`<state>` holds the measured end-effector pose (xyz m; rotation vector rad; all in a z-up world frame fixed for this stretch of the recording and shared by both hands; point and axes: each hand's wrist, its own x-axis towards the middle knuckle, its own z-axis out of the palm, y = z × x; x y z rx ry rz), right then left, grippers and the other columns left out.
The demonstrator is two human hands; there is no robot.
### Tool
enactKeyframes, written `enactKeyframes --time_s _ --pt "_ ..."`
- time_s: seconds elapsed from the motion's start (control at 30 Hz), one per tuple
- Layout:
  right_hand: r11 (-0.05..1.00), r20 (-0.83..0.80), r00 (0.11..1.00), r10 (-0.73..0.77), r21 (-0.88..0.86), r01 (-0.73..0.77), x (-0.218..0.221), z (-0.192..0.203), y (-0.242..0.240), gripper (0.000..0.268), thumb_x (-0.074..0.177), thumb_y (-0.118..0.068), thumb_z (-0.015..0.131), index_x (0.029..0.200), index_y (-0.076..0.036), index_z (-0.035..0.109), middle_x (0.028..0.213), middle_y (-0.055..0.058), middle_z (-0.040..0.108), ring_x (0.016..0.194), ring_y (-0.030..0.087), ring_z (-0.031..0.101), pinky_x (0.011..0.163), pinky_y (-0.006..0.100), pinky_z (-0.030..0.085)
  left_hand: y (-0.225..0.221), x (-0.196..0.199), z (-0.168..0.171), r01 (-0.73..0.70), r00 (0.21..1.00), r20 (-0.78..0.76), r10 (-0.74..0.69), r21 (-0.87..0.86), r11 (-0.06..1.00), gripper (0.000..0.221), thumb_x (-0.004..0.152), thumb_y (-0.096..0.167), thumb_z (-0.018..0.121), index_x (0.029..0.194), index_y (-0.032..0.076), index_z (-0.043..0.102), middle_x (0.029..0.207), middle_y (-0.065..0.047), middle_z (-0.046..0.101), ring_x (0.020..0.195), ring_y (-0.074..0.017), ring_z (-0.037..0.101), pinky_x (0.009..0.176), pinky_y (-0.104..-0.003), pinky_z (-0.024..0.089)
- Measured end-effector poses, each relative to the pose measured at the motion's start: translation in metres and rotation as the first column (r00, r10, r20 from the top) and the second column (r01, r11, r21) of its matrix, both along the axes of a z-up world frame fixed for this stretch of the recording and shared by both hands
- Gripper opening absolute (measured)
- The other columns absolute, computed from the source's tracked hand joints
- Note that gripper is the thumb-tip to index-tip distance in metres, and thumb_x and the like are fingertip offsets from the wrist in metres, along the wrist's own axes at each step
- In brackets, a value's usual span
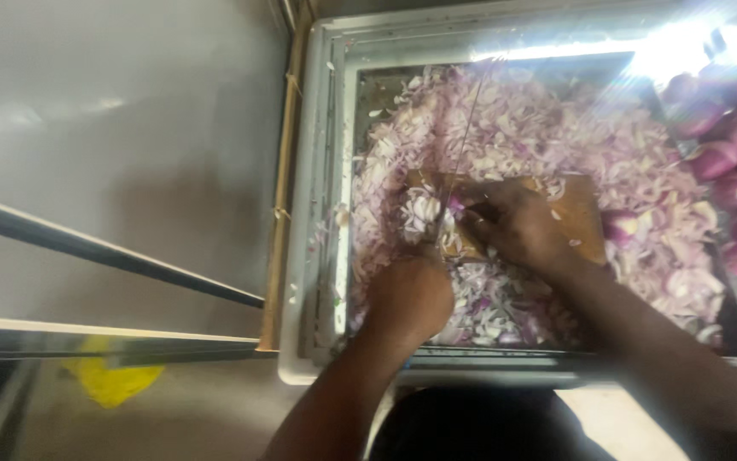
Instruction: The person slices onions on a wooden board with a large knife while the onions are contained within a metal tray.
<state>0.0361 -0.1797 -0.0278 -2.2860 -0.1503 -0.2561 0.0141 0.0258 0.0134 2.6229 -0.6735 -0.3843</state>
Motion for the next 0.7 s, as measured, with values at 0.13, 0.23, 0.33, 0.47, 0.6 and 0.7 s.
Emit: enactKeyframes --time_s 0.13,0.23,0.33,0.47,0.6,0.7 --pt "0.990 0.126 0.986 0.105 -0.104 -0.092 -0.004 0.009 -0.005 0.033 0.089 -0.017 0.077 0.120 -0.008 0.073 0.096 0.016 0.077 0.075 0.023 0.074 0.067 0.037 0.060 0.000 -0.003 -0.001 0.017 1.000 0.018 -0.018 0.047 0.999 0.034 0.091 0.011 0.049 0.116 -0.011 0.059 0.093 -0.026 0.074 0.085 -0.0393 0.074 0.076 -0.052 0.059" --pt "0.991 0.011 0.994 0.111 -0.078 -0.110 0.003 0.012 -0.007 0.030 0.090 -0.021 0.073 0.119 -0.011 0.074 0.091 0.014 0.078 0.072 0.025 0.075 0.068 0.039 0.060 -0.016 0.002 -0.001 -0.099 0.992 0.088 0.096 0.032 0.995 0.038 0.084 0.013 0.056 0.113 -0.011 0.059 0.095 -0.031 0.071 0.087 -0.0461 0.071 0.078 -0.056 0.056" --pt "0.980 0.188 0.966 0.178 -0.119 -0.158 0.002 0.003 -0.019 0.030 0.087 -0.020 0.073 0.115 -0.010 0.075 0.095 0.017 0.076 0.077 0.031 0.073 0.071 0.044 0.058 -0.013 -0.008 -0.006 -0.114 0.989 0.101 0.105 0.085 0.990 0.046 0.088 0.017 0.054 0.121 -0.015 0.053 0.093 -0.030 0.072 0.084 -0.0450 0.072 0.076 -0.055 0.057" --pt "0.971 0.244 0.943 0.226 -0.128 -0.200 0.004 -0.006 -0.023 0.030 0.087 -0.018 0.073 0.115 -0.008 0.074 0.092 0.017 0.074 0.078 0.034 0.071 0.072 0.047 0.057 -0.030 -0.008 -0.013 -0.124 0.986 0.128 0.109 0.119 0.985 0.034 0.092 0.018 0.051 0.111 -0.007 0.062 0.094 -0.029 0.072 0.086 -0.0437 0.073 0.077 -0.055 0.057" --pt "0.959 0.354 0.892 0.282 -0.072 -0.275 0.004 -0.010 -0.026 0.026 0.090 -0.016 0.071 0.115 -0.008 0.072 0.103 0.017 0.074 0.082 0.032 0.072 0.074 0.045 0.058 -0.037 -0.003 -0.016 -0.181 0.972 0.160 0.171 0.049 0.982 0.033 0.090 0.020 0.053 0.110 -0.005 0.063 0.095 -0.028 0.072 0.087 -0.0445 0.071 0.077 -0.057 0.056" --pt "0.965 0.275 0.933 0.232 -0.187 -0.184 0.006 -0.012 -0.026 0.028 0.086 -0.018 0.075 0.112 -0.009 0.076 0.090 0.018 0.072 0.078 0.036 0.070 0.071 0.048 0.056 -0.032 -0.003 -0.017 -0.182 0.977 0.142 0.160 0.159 0.970 0.033 0.092 0.019 0.053 0.113 -0.005 0.063 0.099 -0.028 0.072 0.091 -0.0442 0.072 0.081 -0.056 0.056"
